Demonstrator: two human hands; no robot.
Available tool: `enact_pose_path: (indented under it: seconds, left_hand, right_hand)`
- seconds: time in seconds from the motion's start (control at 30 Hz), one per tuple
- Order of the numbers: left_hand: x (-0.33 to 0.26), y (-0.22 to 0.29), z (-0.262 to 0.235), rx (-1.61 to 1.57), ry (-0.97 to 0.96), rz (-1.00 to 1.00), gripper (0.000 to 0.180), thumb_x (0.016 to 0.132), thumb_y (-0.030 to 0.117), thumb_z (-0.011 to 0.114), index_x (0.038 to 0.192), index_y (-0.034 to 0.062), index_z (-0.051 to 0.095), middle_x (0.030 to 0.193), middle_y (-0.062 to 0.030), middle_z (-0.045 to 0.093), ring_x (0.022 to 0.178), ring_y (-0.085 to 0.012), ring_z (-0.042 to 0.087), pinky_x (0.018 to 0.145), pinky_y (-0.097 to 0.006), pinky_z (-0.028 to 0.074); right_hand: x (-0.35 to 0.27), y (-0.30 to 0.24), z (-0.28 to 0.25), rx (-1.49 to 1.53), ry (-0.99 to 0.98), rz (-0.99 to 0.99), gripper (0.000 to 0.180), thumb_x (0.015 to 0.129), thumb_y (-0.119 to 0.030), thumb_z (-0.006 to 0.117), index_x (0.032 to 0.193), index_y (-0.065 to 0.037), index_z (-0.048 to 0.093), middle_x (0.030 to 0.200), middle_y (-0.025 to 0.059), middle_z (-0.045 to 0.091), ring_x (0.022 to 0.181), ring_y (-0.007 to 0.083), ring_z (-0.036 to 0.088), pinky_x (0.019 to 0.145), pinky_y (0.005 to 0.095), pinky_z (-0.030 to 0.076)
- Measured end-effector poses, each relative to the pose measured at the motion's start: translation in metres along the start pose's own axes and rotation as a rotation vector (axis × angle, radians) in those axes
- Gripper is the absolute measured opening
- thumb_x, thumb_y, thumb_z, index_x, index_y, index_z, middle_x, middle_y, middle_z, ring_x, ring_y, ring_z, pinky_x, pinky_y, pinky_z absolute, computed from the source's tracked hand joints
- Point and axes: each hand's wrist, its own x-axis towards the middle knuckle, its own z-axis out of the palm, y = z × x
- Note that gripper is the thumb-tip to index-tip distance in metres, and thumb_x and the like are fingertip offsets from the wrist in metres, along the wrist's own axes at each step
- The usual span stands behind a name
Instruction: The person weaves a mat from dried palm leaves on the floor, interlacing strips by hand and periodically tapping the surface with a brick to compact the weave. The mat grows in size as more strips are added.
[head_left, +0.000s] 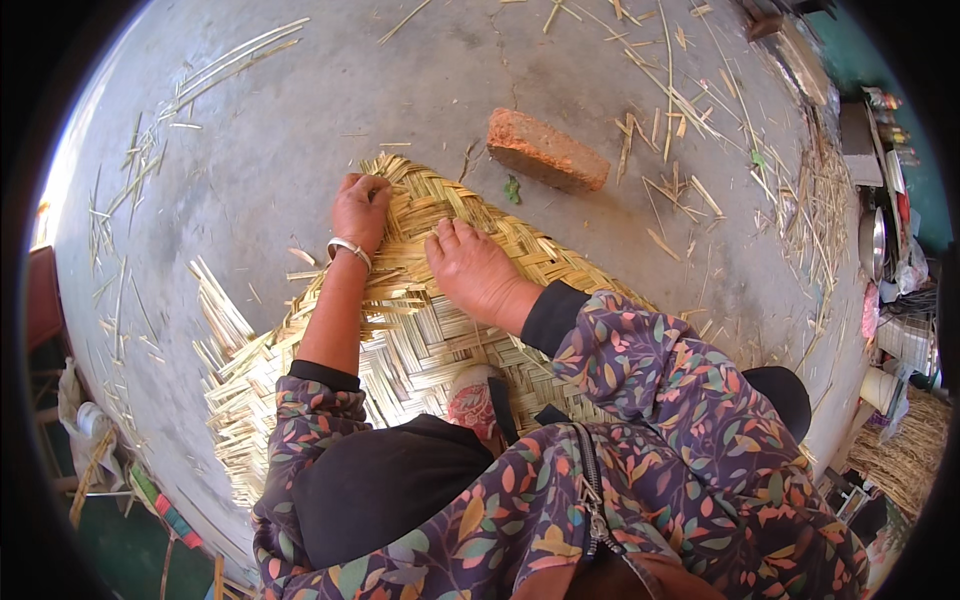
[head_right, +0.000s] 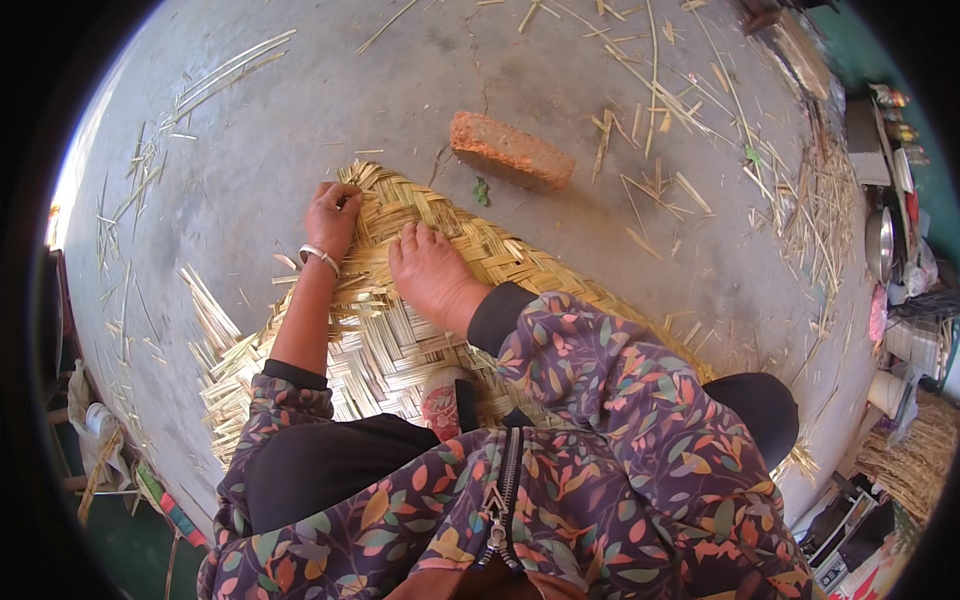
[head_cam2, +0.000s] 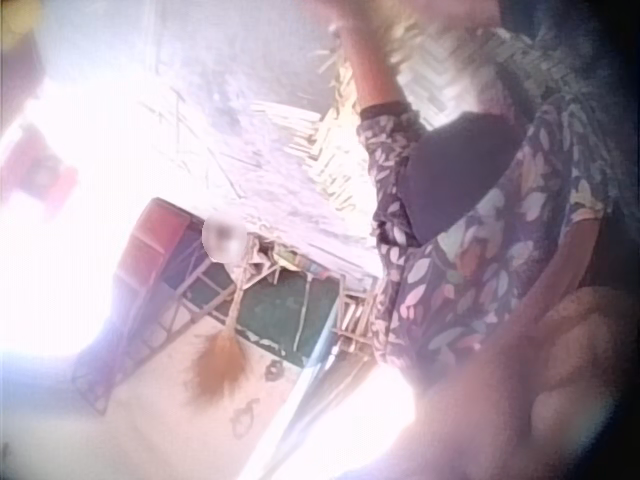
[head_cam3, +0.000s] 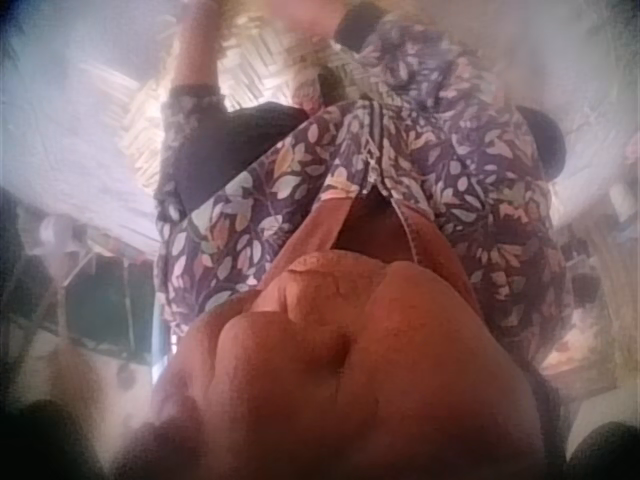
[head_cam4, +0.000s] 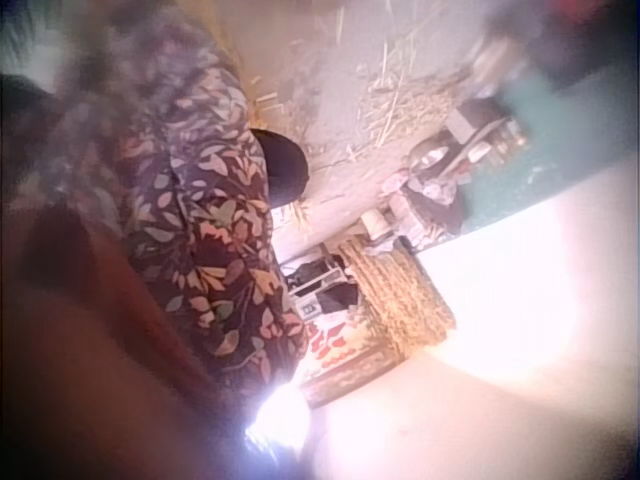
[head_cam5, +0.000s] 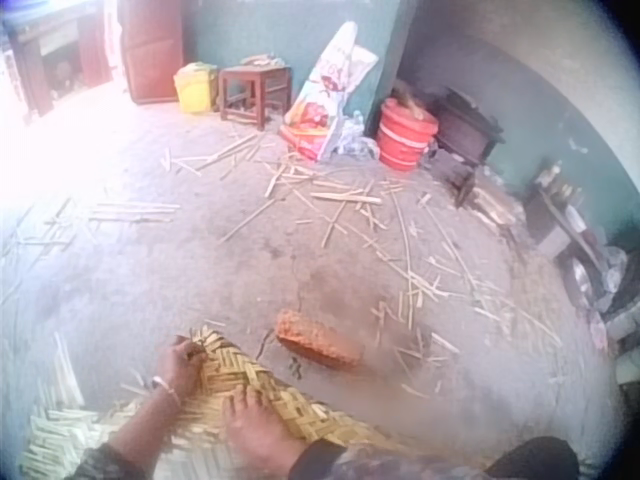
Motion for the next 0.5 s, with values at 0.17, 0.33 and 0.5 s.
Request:
enact_pose_path:
  seconds: [0.17,0.33,0.5]
  left_hand:
    - [0.001,0.0,0.007,0.192,-0.014,0.116,0.01,0.085,0.014,0.068,0.093,0.0087,0.068,0.102,-0.0127,0.063,0.098,-0.0328,0.06,0.086,-0.04,0.05]
    - [-0.007,0.007,0.022,0.471,0.002,0.182,0.009,0.09,0.013,0.062,0.098,0.0103,0.062,0.103,-0.0117,0.062,0.103,-0.0348,0.056,0.088,-0.044,0.048]
    - [-0.011,0.003,0.029,0.586,0.019,0.208,0.008,0.092,0.012,0.057,0.099,0.0103,0.061,0.104,-0.011,0.06,0.102,-0.034,0.056,0.087,-0.044,0.048]
  right_hand:
    - [0.008,0.01,-0.012,0.148,-0.13,0.024,0.036,0.085,-0.01,0.055,0.118,0.006,0.056,0.133,0.0269,0.055,0.121,0.0354,0.055,0.099,0.0406,0.049]
    - [0.007,0.01,-0.01,0.197,-0.133,0.055,0.032,0.086,-0.008,0.053,0.116,0.005,0.055,0.13,0.0247,0.055,0.121,0.0367,0.054,0.104,0.0419,0.046]
    - [0.009,0.012,-0.003,0.223,0.015,-0.017,0.027,0.085,-0.009,0.056,0.108,0.003,0.059,0.115,0.0207,0.06,0.114,0.0345,0.057,0.097,0.0404,0.048]
